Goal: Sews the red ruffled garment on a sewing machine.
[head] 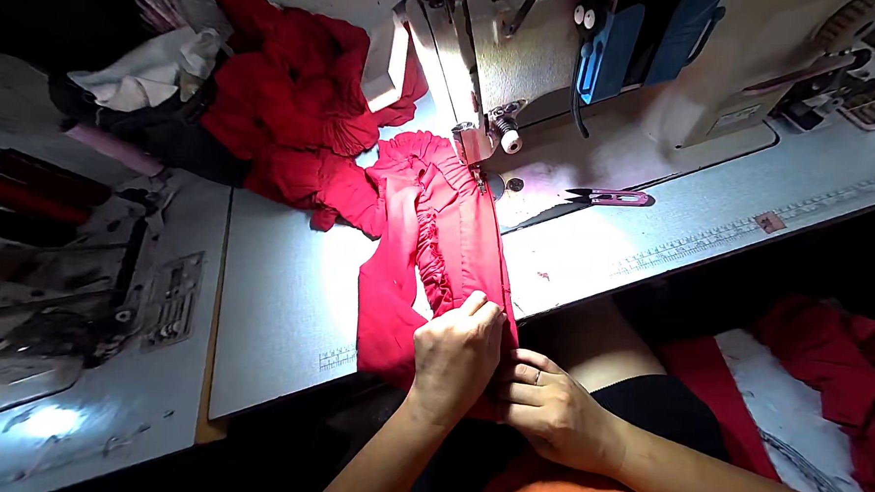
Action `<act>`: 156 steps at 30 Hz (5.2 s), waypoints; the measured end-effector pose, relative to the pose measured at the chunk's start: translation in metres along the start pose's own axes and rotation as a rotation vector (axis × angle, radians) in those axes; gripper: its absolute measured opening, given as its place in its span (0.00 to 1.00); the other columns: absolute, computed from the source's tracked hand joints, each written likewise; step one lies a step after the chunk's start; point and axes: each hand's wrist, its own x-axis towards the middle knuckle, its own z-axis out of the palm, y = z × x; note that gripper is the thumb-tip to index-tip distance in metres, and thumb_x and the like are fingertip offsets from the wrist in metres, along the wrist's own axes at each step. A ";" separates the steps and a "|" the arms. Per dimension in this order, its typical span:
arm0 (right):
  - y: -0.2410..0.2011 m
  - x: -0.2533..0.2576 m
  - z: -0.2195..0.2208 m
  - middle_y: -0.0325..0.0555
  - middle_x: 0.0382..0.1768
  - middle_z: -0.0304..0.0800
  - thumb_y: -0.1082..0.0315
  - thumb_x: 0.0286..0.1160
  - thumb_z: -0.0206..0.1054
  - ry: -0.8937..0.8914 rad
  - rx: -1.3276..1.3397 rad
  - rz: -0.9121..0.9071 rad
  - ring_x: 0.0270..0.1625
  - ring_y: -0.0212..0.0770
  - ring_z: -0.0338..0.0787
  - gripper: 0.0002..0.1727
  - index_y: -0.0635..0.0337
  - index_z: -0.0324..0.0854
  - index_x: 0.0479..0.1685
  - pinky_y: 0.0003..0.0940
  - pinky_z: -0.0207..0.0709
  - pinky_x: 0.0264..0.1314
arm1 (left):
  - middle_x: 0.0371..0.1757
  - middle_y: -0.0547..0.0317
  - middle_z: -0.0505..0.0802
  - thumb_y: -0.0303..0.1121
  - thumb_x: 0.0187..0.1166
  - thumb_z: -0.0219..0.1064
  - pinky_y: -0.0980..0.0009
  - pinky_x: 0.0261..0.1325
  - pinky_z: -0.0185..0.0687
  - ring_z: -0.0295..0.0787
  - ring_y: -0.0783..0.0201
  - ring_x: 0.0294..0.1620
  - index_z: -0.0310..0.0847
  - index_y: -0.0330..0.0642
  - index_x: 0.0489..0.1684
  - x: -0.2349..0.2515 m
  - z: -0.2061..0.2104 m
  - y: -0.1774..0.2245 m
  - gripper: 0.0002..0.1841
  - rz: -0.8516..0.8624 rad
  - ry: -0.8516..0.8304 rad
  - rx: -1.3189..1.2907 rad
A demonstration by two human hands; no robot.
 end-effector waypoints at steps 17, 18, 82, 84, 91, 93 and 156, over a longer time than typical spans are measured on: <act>0.010 0.040 -0.054 0.43 0.34 0.94 0.58 0.87 0.58 -0.025 0.337 -0.061 0.49 0.39 0.92 0.20 0.59 0.90 0.32 0.39 0.81 0.67 | 0.26 0.59 0.90 0.34 0.70 0.67 0.62 0.24 0.80 0.90 0.61 0.26 0.91 0.44 0.27 0.008 -0.005 0.006 0.08 -0.091 -0.072 -0.095; 0.023 0.054 -0.068 0.42 0.36 0.95 0.58 0.88 0.57 0.007 0.300 -0.010 0.49 0.35 0.92 0.20 0.60 0.91 0.35 0.35 0.82 0.65 | 0.27 0.60 0.91 0.35 0.71 0.66 0.62 0.26 0.81 0.91 0.62 0.27 0.91 0.44 0.27 0.010 -0.008 0.005 0.08 -0.098 -0.046 -0.117; 0.159 0.126 -0.069 0.47 0.41 0.95 0.73 0.76 0.60 -0.289 0.047 -0.223 0.57 0.45 0.92 0.12 0.60 0.92 0.39 0.46 0.74 0.77 | 0.23 0.61 0.83 0.32 0.79 0.61 0.76 0.17 0.64 0.77 0.69 0.18 0.87 0.40 0.30 0.013 -0.020 -0.009 0.11 -0.021 -0.017 -0.284; 0.178 0.142 -0.072 0.49 0.41 0.94 0.73 0.78 0.60 -0.291 -0.020 -0.237 0.56 0.49 0.90 0.13 0.61 0.92 0.39 0.45 0.74 0.74 | 0.24 0.61 0.85 0.33 0.79 0.61 0.77 0.18 0.66 0.78 0.71 0.20 0.87 0.40 0.31 0.014 -0.023 -0.010 0.10 -0.037 0.002 -0.307; 0.193 0.162 -0.067 0.59 0.54 0.92 0.72 0.75 0.62 -0.164 -0.115 -0.260 0.65 0.53 0.88 0.17 0.66 0.90 0.57 0.41 0.77 0.73 | 0.25 0.60 0.85 0.32 0.78 0.61 0.78 0.19 0.66 0.78 0.71 0.20 0.87 0.40 0.31 0.012 -0.029 -0.012 0.11 -0.046 0.035 -0.290; 0.196 0.162 -0.065 0.57 0.64 0.92 0.74 0.79 0.58 -0.202 -0.113 -0.269 0.75 0.52 0.85 0.20 0.63 0.88 0.67 0.41 0.70 0.85 | 0.25 0.60 0.86 0.32 0.79 0.60 0.78 0.19 0.66 0.78 0.71 0.20 0.87 0.39 0.31 0.012 -0.029 -0.012 0.11 -0.044 0.039 -0.282; 0.078 0.063 -0.058 0.49 0.58 0.97 0.78 0.83 0.57 -0.239 0.132 0.014 0.72 0.43 0.90 0.15 0.61 0.91 0.53 0.37 0.74 0.84 | 0.18 0.64 0.88 0.45 0.86 0.65 0.69 0.26 0.84 0.85 0.72 0.17 0.85 0.44 0.24 0.166 0.026 -0.110 0.19 -0.585 -0.394 -0.392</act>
